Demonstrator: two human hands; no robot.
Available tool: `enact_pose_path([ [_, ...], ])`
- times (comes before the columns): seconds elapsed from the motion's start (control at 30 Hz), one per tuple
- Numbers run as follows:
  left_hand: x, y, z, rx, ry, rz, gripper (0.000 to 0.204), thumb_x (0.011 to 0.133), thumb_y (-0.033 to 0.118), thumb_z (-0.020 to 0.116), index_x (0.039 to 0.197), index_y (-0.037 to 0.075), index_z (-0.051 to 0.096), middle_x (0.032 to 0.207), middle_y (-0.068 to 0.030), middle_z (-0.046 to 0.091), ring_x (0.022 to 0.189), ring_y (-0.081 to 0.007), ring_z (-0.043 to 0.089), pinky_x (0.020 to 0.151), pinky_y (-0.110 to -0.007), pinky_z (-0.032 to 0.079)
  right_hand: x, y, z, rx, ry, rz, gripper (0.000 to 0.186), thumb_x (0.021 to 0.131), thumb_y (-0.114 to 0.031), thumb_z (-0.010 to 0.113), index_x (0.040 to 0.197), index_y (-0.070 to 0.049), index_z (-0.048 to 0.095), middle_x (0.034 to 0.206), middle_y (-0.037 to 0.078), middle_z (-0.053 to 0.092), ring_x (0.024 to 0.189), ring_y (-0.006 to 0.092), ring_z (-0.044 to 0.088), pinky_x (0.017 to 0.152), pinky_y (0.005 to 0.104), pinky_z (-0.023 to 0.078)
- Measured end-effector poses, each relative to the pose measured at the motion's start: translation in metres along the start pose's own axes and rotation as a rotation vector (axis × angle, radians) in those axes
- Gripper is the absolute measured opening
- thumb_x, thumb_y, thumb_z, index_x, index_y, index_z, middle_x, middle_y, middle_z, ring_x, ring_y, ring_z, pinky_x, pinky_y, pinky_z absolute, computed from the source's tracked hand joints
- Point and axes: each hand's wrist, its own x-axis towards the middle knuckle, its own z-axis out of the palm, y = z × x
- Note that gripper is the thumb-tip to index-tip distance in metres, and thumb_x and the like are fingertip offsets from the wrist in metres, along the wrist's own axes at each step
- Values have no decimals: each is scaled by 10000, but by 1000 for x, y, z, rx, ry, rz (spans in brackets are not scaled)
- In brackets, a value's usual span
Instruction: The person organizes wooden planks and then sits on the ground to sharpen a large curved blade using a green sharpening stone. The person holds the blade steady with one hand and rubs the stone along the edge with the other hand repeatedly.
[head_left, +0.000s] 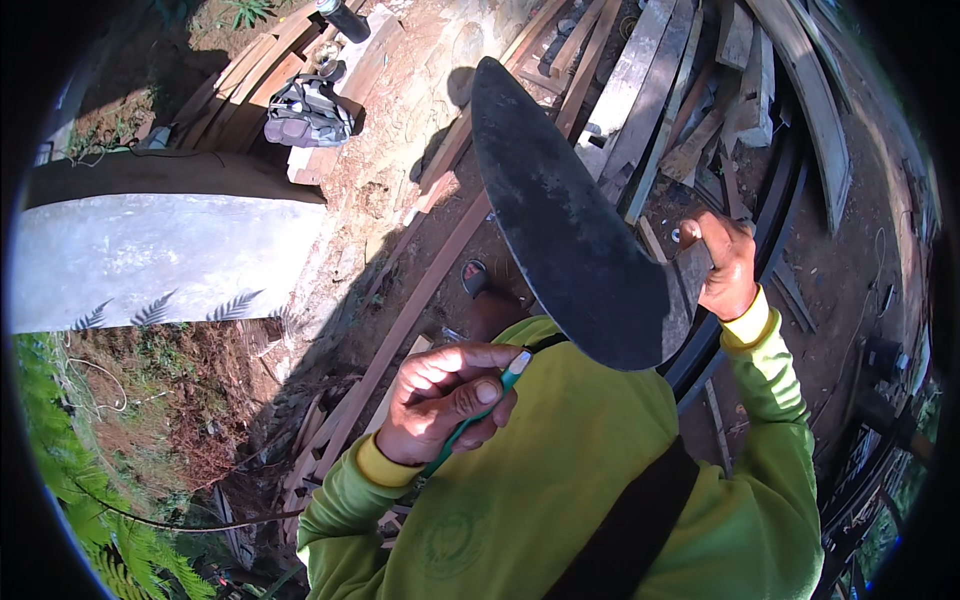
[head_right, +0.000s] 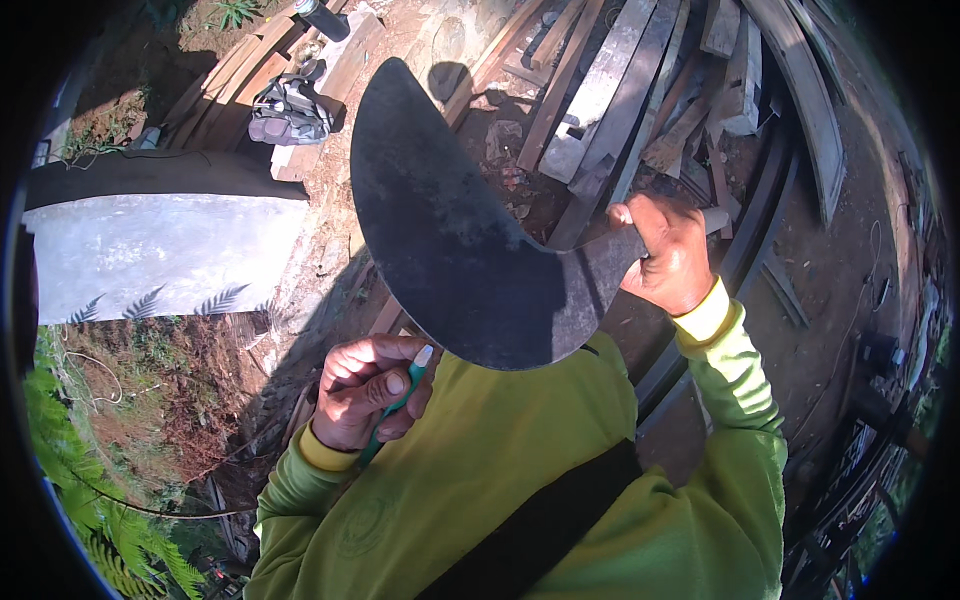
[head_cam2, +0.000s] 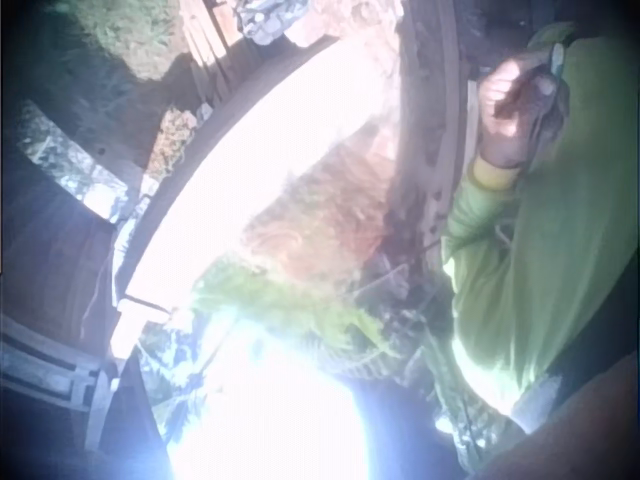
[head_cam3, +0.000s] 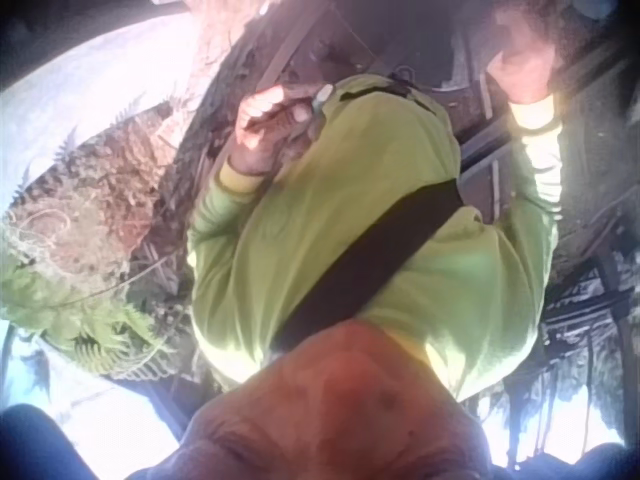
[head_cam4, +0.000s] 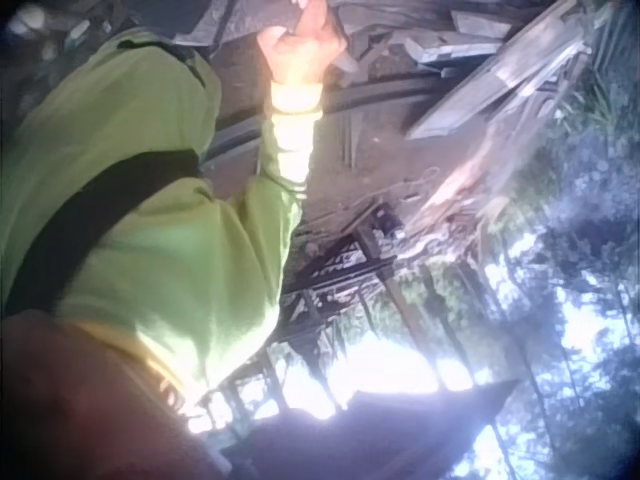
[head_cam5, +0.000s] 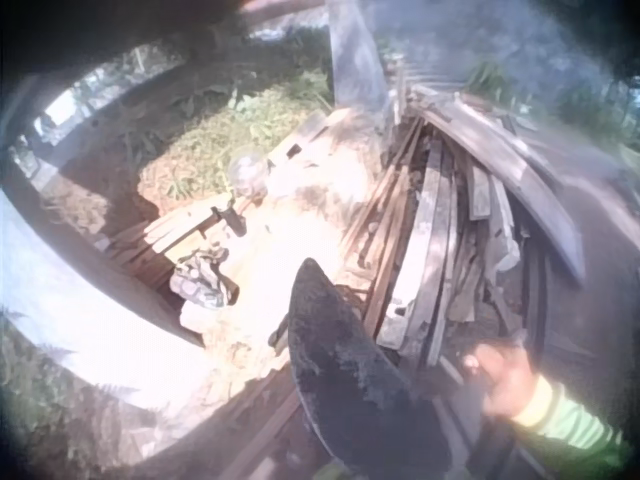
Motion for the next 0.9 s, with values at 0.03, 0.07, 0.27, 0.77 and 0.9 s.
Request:
enact_pose_path([
  [0.03, 2, 1, 3, 4, 10, -7, 305, 896, 55, 521, 1194, -11, 513, 687, -113, 559, 422, -66, 391, 379, -201, 295, -2, -3, 4, 59, -38, -58, 210, 601, -116, 669, 733, -42, 524, 633, 78, 527, 553, 274, 554, 518, 326, 436],
  [0.07, 3, 2, 6, 9, 19, -14, 307, 897, 54, 519, 1197, -10, 510, 687, -111, 560, 416, -64, 386, 373, -201, 289, -5, -6, 8, 117, -75, -115, 219, 570, -106, 669, 729, -47, 531, 642, 69, 541, 572, 271, 569, 518, 334, 442],
  [0.27, 9, -16, -8, 308, -143, 114, 350, 858, 108, 571, 1156, -67, 517, 1205, -209, 529, 1097, -268, 531, 929, -355, 436, -1, -34, 19, 44, -99, -348, 199, 562, -128, 664, 708, -55, 551, 611, 61, 505, 551, 226, 544, 494, 325, 414],
  [0.77, 13, -23, -8, 338, -226, 42, 303, 860, 75, 567, 1139, -42, 554, 1121, -146, 594, 1031, -194, 573, 885, -286, 451, 4, -33, 17, 91, -125, -403, 139, 618, -139, 649, 667, -72, 537, 578, 57, 470, 508, 211, 511, 471, 328, 392],
  [0.9, 14, -26, -12, 336, -226, 96, 293, 863, 59, 559, 1137, -45, 553, 1054, -146, 604, 925, -186, 572, 795, -278, 448, 7, -33, 15, 111, -143, -414, 141, 607, -140, 654, 658, -78, 539, 581, 52, 466, 507, 204, 508, 471, 322, 394],
])
